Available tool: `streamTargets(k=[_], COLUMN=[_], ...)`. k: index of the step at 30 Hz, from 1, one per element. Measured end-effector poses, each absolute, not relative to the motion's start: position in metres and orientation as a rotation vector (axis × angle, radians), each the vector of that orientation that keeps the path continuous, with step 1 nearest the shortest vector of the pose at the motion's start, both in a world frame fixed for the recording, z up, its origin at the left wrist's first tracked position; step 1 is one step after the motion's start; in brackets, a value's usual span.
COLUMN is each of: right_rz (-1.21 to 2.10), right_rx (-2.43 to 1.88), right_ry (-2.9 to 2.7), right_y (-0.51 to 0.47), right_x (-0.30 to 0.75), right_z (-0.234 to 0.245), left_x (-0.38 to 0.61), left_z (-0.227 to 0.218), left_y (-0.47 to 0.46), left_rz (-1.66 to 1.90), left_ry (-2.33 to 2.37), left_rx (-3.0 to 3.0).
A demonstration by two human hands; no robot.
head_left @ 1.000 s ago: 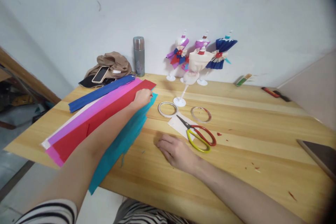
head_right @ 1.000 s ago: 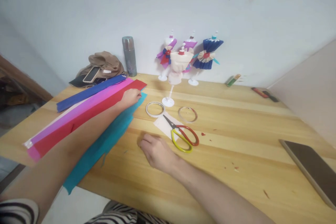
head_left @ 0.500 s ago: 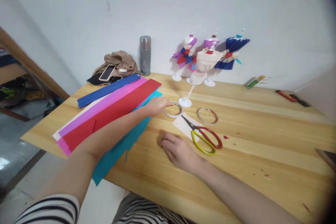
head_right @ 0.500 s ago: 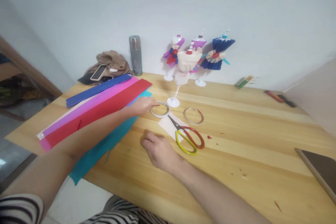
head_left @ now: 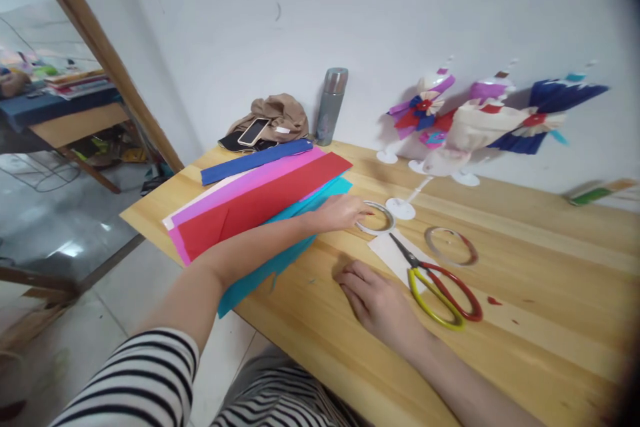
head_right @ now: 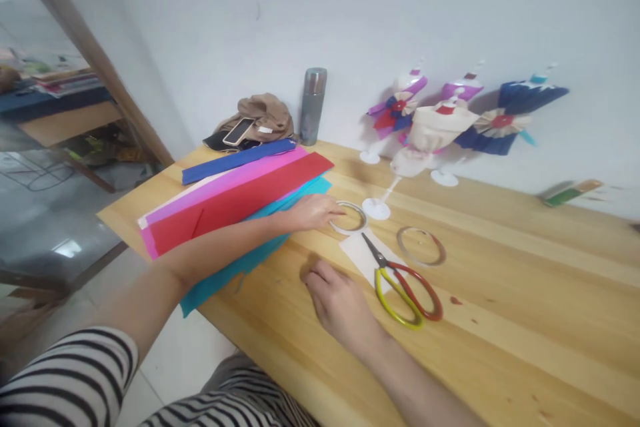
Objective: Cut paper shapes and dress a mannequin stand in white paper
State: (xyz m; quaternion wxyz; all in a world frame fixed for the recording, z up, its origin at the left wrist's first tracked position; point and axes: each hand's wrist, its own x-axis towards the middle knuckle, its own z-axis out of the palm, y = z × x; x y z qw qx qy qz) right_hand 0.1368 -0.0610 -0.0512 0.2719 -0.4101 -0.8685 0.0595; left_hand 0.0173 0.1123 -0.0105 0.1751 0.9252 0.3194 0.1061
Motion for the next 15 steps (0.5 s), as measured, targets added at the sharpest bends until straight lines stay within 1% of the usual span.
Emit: streamTargets(k=[7, 15], right_rz=[0.118, 0.112], right_rx=[-1.122, -1.117], right_ry=[-2.337, -2.331], right_y=[-0.061, -0.060], right_x=[0.135, 0.133], right_z=[-0.048, -0.050], left_x=[0.005, 0.006], left_z=[-0.006, -0.017], left_y=[0.116, 0.112], left_rz=[0.314, 0.377], left_ry=[1.021, 1.028], left_rx=[2.590, 2.555])
